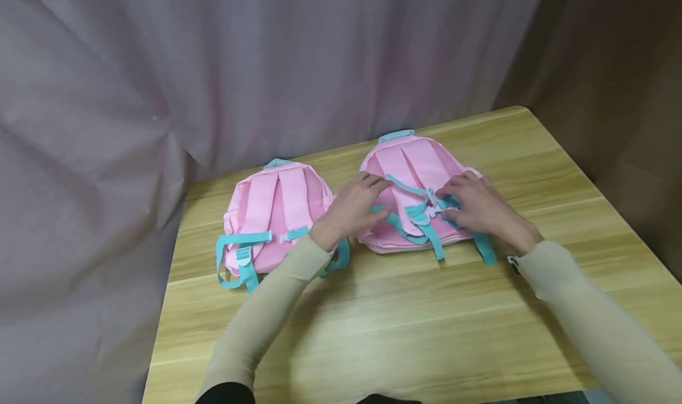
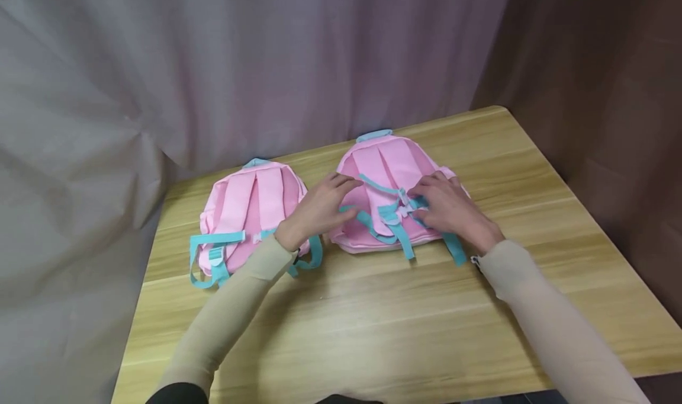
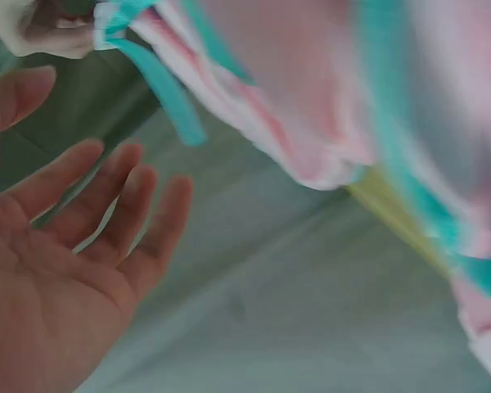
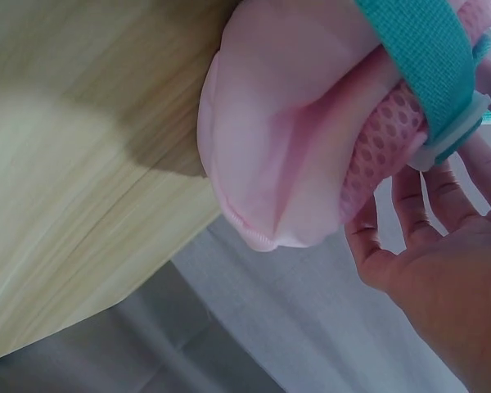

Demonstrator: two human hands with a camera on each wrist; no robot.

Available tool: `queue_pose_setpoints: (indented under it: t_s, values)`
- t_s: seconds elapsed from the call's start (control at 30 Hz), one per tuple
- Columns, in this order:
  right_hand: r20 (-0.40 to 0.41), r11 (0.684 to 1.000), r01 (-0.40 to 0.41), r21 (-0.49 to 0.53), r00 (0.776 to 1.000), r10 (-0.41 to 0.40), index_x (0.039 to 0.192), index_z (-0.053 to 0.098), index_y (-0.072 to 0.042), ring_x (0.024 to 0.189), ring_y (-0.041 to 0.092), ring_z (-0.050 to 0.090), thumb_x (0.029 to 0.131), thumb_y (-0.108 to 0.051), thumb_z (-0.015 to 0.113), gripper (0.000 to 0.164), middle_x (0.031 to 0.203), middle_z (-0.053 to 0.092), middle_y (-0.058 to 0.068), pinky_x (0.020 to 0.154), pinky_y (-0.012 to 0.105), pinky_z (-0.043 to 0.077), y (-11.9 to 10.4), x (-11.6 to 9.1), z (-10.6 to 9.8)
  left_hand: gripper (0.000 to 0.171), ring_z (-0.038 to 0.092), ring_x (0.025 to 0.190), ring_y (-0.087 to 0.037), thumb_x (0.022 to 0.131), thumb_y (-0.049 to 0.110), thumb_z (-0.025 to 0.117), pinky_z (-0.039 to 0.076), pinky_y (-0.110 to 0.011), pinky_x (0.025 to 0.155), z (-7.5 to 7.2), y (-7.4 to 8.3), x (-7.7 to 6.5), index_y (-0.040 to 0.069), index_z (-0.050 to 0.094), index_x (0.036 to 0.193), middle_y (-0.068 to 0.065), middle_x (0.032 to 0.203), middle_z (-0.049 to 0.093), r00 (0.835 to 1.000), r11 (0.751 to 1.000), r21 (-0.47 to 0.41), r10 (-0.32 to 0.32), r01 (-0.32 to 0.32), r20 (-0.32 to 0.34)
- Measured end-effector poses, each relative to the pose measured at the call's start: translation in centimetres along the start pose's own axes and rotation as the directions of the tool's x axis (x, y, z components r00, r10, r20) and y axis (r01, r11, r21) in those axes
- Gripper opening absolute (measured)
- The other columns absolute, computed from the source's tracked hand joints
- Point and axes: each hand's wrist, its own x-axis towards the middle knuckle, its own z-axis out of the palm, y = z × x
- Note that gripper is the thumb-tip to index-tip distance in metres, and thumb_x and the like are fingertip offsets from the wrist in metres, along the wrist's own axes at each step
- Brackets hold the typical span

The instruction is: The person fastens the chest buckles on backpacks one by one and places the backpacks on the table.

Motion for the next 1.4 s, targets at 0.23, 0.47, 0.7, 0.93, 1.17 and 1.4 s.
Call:
queue_pose_setpoints:
  t_s: [0.23,0.47,0.7,0.93,1.17,1.4]
  values:
    - [-0.006,1.000,-0.009,-0.006,1.000,0.009,0.128,0.077,0.001,0.129,0.044,0.055,0.090,-0.014,0.081,0.041,0.129,0.070,0.023,0.104,0.067,0.040,-0.1,0.2,0.2,0.057,0.058,0.141,-0.026,0.107,0.037,0.070,0.056,-0.039,0.115,0.2,2.4,3.5,0.010,0.059,0.156,-0.007,0.156,0.064,0.993,0.990,0.131,0.039,-0.053,0.110]
    - [-0.001,1.000,0.002,-0.001,1.000,-0.002,0.128,0.076,0.001,0.133,0.046,0.054,0.091,-0.014,0.081,0.040,0.133,0.069,0.025,0.111,0.070,0.037,-0.3,0.5,0.5,0.052,0.056,0.146,-0.025,0.111,0.037,0.065,0.056,-0.041,0.113,1.3,3.2,6.5,0.013,0.059,0.156,-0.004,0.159,0.062,0.978,0.979,0.163,0.087,-0.119,0.192]
    - [0.007,1.000,0.013,0.010,1.000,-0.013,0.128,0.076,0.001,0.134,0.047,0.054,0.092,-0.012,0.079,0.038,0.134,0.069,0.024,0.110,0.070,0.038,-0.4,0.7,0.7,0.048,0.056,0.144,-0.025,0.111,0.034,0.064,0.055,-0.041,0.115,2.1,3.1,7.9,0.014,0.062,0.154,-0.003,0.157,0.064,0.957,0.978,0.137,0.120,-0.160,0.265]
    - [0.004,1.000,0.015,-0.004,1.000,-0.015,0.127,0.078,-0.001,0.127,0.043,0.057,0.091,-0.012,0.081,0.038,0.128,0.071,0.021,0.105,0.065,0.041,-0.4,0.9,0.9,0.037,0.062,0.131,-0.023,0.112,0.032,0.063,0.057,-0.037,0.107,2.7,2.9,8.3,0.016,0.071,0.144,-0.002,0.138,0.075,0.955,0.979,0.128,0.117,-0.157,0.274]
    - [0.015,1.000,0.009,0.004,1.000,-0.009,0.127,0.078,-0.001,0.122,0.040,0.060,0.092,-0.013,0.083,0.038,0.123,0.071,0.018,0.098,0.060,0.042,-0.2,0.9,0.8,0.031,0.062,0.125,-0.022,0.107,0.031,0.071,0.054,-0.035,0.109,2.7,2.8,8.2,0.015,0.077,0.132,0.000,0.132,0.079,0.963,0.990,0.039,0.120,-0.134,0.242]
    - [0.009,1.000,0.021,-0.002,1.000,-0.021,0.120,0.081,-0.002,0.119,0.038,0.061,0.092,-0.013,0.084,0.030,0.119,0.072,0.016,0.092,0.056,0.043,0.3,0.5,0.8,0.031,0.061,0.123,-0.021,0.104,0.029,0.073,0.055,-0.033,0.107,2.6,2.5,7.9,0.014,0.078,0.130,-0.002,0.127,0.077,0.973,0.995,-0.001,0.101,-0.103,0.207]
